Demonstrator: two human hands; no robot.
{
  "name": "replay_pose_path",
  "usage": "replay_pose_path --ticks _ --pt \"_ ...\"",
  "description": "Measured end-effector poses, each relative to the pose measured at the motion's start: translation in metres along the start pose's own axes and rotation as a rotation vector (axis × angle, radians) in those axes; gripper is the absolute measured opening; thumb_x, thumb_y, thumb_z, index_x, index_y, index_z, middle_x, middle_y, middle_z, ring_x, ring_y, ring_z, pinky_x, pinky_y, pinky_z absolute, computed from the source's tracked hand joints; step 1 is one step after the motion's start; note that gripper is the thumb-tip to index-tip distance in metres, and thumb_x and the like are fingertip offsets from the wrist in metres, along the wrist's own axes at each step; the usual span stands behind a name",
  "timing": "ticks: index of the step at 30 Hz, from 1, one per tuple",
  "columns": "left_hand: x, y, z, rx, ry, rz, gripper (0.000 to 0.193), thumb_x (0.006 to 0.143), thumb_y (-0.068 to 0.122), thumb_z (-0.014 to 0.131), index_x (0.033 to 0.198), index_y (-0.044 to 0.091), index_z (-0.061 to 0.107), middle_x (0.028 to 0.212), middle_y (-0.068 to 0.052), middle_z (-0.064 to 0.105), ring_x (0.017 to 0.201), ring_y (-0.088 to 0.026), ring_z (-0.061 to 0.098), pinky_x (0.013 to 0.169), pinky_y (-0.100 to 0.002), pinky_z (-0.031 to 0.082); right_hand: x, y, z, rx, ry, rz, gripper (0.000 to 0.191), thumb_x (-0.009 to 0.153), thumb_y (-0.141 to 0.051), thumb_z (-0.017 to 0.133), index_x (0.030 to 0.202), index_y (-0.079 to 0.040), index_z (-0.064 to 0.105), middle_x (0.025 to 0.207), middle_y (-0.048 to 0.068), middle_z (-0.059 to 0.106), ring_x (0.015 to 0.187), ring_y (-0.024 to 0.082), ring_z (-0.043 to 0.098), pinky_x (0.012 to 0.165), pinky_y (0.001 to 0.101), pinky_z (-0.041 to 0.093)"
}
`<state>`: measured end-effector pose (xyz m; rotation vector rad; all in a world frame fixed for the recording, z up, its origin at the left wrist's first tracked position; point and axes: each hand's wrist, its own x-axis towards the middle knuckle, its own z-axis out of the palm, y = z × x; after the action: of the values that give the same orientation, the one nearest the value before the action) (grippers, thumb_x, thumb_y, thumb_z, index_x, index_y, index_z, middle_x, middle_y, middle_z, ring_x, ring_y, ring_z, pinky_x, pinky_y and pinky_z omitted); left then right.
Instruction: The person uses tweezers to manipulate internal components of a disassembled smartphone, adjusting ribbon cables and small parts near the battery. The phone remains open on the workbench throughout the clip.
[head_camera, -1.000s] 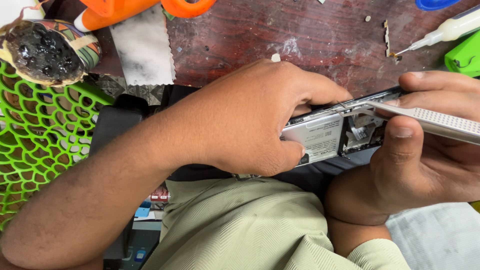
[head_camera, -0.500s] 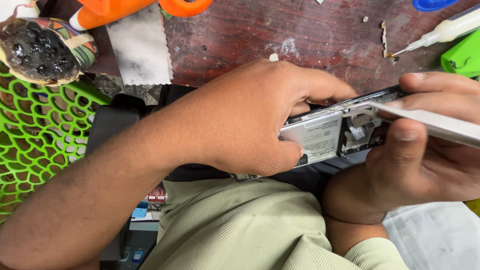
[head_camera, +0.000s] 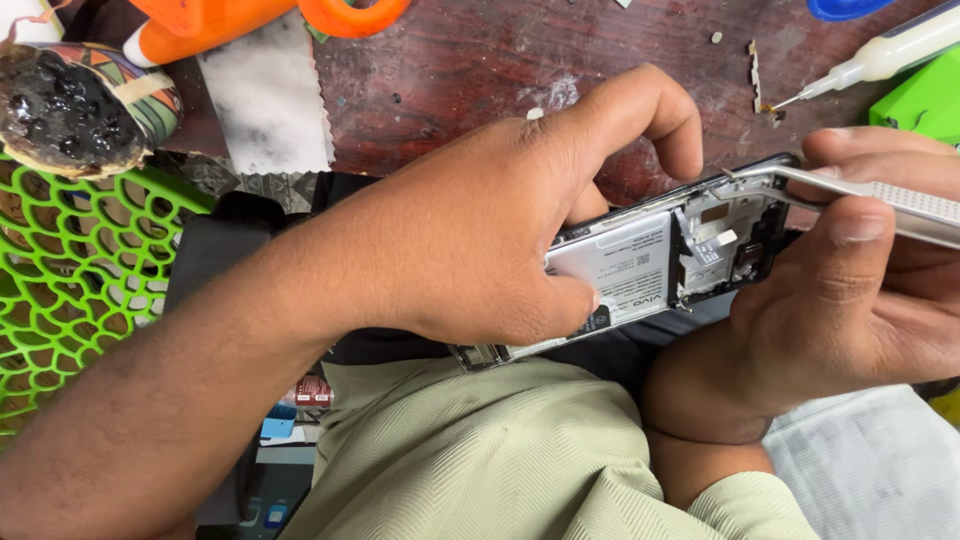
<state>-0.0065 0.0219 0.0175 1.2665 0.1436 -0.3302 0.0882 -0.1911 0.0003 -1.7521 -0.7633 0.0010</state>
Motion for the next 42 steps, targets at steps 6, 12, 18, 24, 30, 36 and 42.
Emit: replay_pose_path --ticks 6,12,18,24,30,36,42 --pt "-0.0011 -0.0003 0.0006 0.024 0.004 0.016 0.064 0.068 -0.002 0.064 0.127 0.012 0.045 0.102 -0.004 0.073 0.089 -0.011 0.08 0.075 -0.027 0.061 0.0001 0.0017 -0.0006 0.01 0.007 -0.003 0.034 0.112 -0.023 0.078 0.105 0.007 0.065 0.091 0.018 0.066 0.092 0.027 0.064 0.088 0.0339 0.056" --pt "0.0001 -0.0001 0.0022 0.0 0.012 0.028 0.065 0.068 -0.003 0.064 0.129 0.012 0.044 0.103 -0.003 0.072 0.09 -0.01 0.08 0.076 -0.027 0.061 -0.0002 0.0025 -0.002 0.01 0.01 -0.006 0.034 0.112 -0.023 0.077 0.105 0.008 0.064 0.091 0.018 0.065 0.091 0.027 0.064 0.088 0.0345 0.056" --pt "0.0003 0.0008 0.0008 0.145 0.021 -0.087 0.058 0.069 0.003 0.067 0.12 0.011 0.04 0.08 -0.005 0.074 0.073 -0.019 0.071 0.065 -0.032 0.056 0.0001 0.0042 -0.002 0.02 0.018 -0.004 0.034 0.112 -0.022 0.077 0.104 0.008 0.064 0.091 0.018 0.064 0.091 0.027 0.064 0.088 0.0351 0.056" --pt "-0.0006 -0.0028 -0.0012 0.156 0.042 0.035 0.052 0.069 0.003 0.066 0.114 0.009 0.04 0.08 -0.006 0.07 0.07 -0.02 0.071 0.066 -0.034 0.053 -0.0004 0.0061 -0.0001 0.027 0.026 -0.002 0.034 0.112 -0.021 0.076 0.104 0.009 0.064 0.091 0.019 0.064 0.09 0.028 0.063 0.088 0.0357 0.056" --pt "-0.0005 -0.0028 -0.0008 0.15 0.044 0.05 0.051 0.068 0.001 0.064 0.113 0.009 0.041 0.079 -0.006 0.067 0.068 -0.019 0.07 0.062 -0.034 0.052 -0.0019 0.0077 0.0 0.039 0.033 -0.003 0.033 0.112 -0.021 0.076 0.103 0.009 0.063 0.091 0.019 0.063 0.09 0.028 0.063 0.089 0.0362 0.056" --pt "0.0008 -0.001 -0.0012 0.146 0.032 0.001 0.053 0.068 0.001 0.064 0.114 0.01 0.041 0.072 -0.003 0.067 0.063 -0.019 0.068 0.06 -0.034 0.05 -0.0023 0.0089 -0.0007 0.052 0.047 -0.003 0.033 0.112 -0.02 0.075 0.103 0.009 0.063 0.091 0.02 0.063 0.089 0.028 0.063 0.089 0.0368 0.056" --pt "0.0002 -0.0023 -0.0001 0.131 0.05 0.052 0.06 0.068 0.0 0.065 0.122 0.012 0.042 0.094 -0.004 0.072 0.081 -0.017 0.077 0.068 -0.032 0.057 -0.0028 0.009 -0.0003 0.054 0.051 0.003 0.034 0.112 -0.02 0.076 0.104 0.01 0.063 0.091 0.02 0.062 0.09 0.028 0.062 0.09 0.0371 0.056"
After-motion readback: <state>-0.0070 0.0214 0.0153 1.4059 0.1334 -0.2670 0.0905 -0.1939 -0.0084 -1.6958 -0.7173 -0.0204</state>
